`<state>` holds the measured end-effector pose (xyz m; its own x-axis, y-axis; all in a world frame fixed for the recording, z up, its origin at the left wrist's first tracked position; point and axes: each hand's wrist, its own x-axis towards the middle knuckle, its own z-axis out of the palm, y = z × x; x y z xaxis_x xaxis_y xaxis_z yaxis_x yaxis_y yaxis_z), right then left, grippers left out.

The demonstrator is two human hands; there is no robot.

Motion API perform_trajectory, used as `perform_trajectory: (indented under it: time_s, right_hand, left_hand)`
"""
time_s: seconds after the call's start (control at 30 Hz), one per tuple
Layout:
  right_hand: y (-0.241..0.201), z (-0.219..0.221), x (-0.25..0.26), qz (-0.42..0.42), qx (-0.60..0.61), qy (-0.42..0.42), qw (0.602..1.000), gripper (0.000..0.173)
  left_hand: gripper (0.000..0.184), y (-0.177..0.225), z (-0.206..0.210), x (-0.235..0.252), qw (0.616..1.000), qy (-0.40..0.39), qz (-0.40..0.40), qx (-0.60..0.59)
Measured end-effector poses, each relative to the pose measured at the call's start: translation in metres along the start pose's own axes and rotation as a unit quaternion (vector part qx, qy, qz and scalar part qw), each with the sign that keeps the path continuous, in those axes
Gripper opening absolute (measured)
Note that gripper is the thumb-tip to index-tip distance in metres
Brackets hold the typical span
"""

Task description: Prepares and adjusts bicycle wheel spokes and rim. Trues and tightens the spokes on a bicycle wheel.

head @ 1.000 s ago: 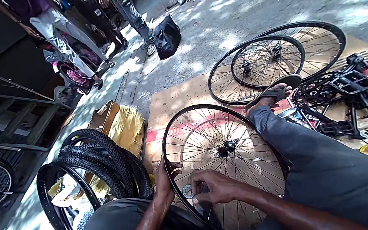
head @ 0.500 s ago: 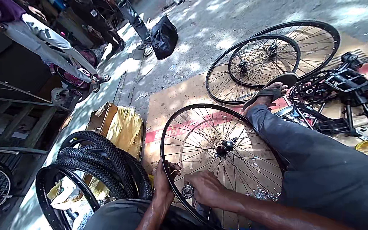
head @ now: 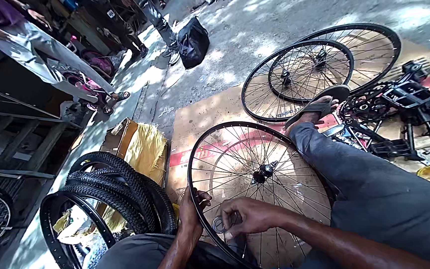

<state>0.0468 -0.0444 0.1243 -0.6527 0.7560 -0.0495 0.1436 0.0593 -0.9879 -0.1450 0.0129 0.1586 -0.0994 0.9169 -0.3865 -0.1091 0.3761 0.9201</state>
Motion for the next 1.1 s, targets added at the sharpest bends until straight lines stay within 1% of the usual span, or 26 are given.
perform_trajectory:
  time_s: [0.03,0.07,0.1,0.13,0.17,0.2,0.23,0.3,0.33,0.37,0.43,0.47,0.5,0.57,0.6,0.67,0.7,0.73,0.77,0.8,0.83,0.87,0.9,0.93,1.0,1.1]
  right_hand:
    - [-0.002,0.003,0.000,0.024,0.010,0.031,0.999,0.033]
    - [-0.006,0.008,0.003,0.059,-0.025,0.068,0.996,0.034]
    - [-0.009,0.016,0.007,0.084,-0.088,0.089,0.989,0.036]
    - [-0.010,0.022,0.012,0.092,-0.154,0.095,0.979,0.033]
    - [-0.010,0.027,0.015,0.088,-0.201,0.092,0.971,0.027]
    - [-0.009,0.028,0.015,0.080,-0.219,0.078,0.969,0.023]
    - [-0.009,0.024,0.013,0.067,-0.206,0.053,0.975,0.024]
    - [-0.006,0.009,0.003,0.017,-0.135,-0.014,0.991,0.039]
    - [-0.004,0.005,-0.002,-0.013,-0.110,-0.027,0.993,0.042]
    - [-0.002,0.005,-0.005,-0.036,-0.106,-0.028,0.993,0.041]
    - [0.000,0.013,-0.006,-0.052,-0.123,0.001,0.991,0.035]
    - [0.000,0.016,-0.005,-0.049,-0.131,0.015,0.990,0.033]
    - [0.001,0.018,-0.004,-0.044,-0.136,0.021,0.990,0.031]
    - [0.003,0.014,-0.002,-0.038,-0.132,0.015,0.990,0.029]
    - [0.002,0.008,-0.003,-0.033,-0.119,0.020,0.992,0.028]
    - [-0.002,-0.007,-0.011,-0.025,-0.108,0.087,0.990,0.030]
    - [-0.003,-0.014,-0.016,-0.032,-0.135,0.136,0.981,0.031]
    - [-0.003,-0.020,-0.021,-0.040,-0.192,0.179,0.964,0.032]
    - [-0.002,-0.025,-0.024,-0.039,-0.261,0.200,0.944,0.032]
    - [0.000,-0.028,-0.025,-0.031,-0.322,0.201,0.925,0.030]
    - [0.004,-0.027,-0.023,-0.021,-0.363,0.188,0.913,0.028]
    - [0.009,-0.024,-0.019,-0.015,-0.388,0.174,0.905,0.027]
    - [0.013,-0.018,-0.013,-0.013,-0.399,0.167,0.902,0.027]
    - [0.016,-0.012,-0.009,-0.014,-0.395,0.167,0.903,0.027]
    - [0.017,-0.005,-0.003,-0.032,-0.371,0.162,0.914,0.030]
    - [0.016,0.001,0.002,-0.092,-0.312,0.142,0.935,0.035]
  left_hand:
    - [0.048,0.000,0.001,0.000,1.000,0.000,0.001,-0.001]
    - [0.048,-0.001,0.002,-0.001,1.000,0.001,0.000,-0.003]
    - [0.047,-0.001,0.003,-0.001,1.000,0.004,-0.003,-0.005]
    - [0.047,0.000,0.004,-0.001,1.000,0.008,-0.006,-0.007]
    - [0.047,0.000,0.004,-0.001,1.000,0.012,-0.007,-0.006]
    - [0.047,0.000,0.004,-0.001,1.000,0.011,-0.007,-0.004]
    - [0.048,0.000,0.003,0.000,1.000,0.007,-0.005,0.000]
    - [0.051,0.001,0.002,0.002,1.000,0.003,0.002,0.015]
    - [0.053,0.002,0.001,0.004,1.000,-0.004,0.002,0.020]
    - [0.055,0.006,0.000,0.008,0.999,-0.020,-0.003,0.025]
    - [0.060,0.018,-0.002,0.020,0.997,-0.069,-0.013,0.033]
    - [0.057,0.022,-0.002,0.026,0.996,-0.085,-0.013,0.031]
    - [0.049,0.023,-0.003,0.030,0.996,-0.086,-0.010,0.024]
    - [0.032,0.017,-0.003,0.030,0.998,-0.060,0.001,0.014]
    - [0.028,0.013,-0.002,0.025,0.999,-0.051,0.008,0.007]
    - [0.025,0.006,-0.001,0.010,0.998,-0.053,0.023,-0.009]
    - [0.026,0.003,-0.001,0.002,0.997,-0.063,0.028,-0.018]
    - [0.028,-0.001,-0.002,-0.005,0.996,-0.074,0.031,-0.027]
    - [0.029,-0.005,-0.003,-0.010,0.996,-0.080,0.031,-0.033]
    - [0.030,-0.008,-0.004,-0.012,0.996,-0.076,0.031,-0.036]
    - [0.038,-0.009,-0.004,-0.012,0.997,-0.066,0.028,-0.033]
    - [0.051,-0.007,-0.002,-0.010,0.998,-0.052,0.021,-0.030]
    - [0.063,-0.005,-0.001,-0.008,0.999,-0.039,0.013,-0.027]
    - [0.067,-0.003,0.000,-0.006,0.999,-0.027,0.006,-0.023]
    - [0.063,-0.004,0.000,-0.003,1.000,-0.015,0.001,-0.016]
    - [0.053,-0.005,-0.001,-0.001,1.000,-0.008,0.006,-0.008]
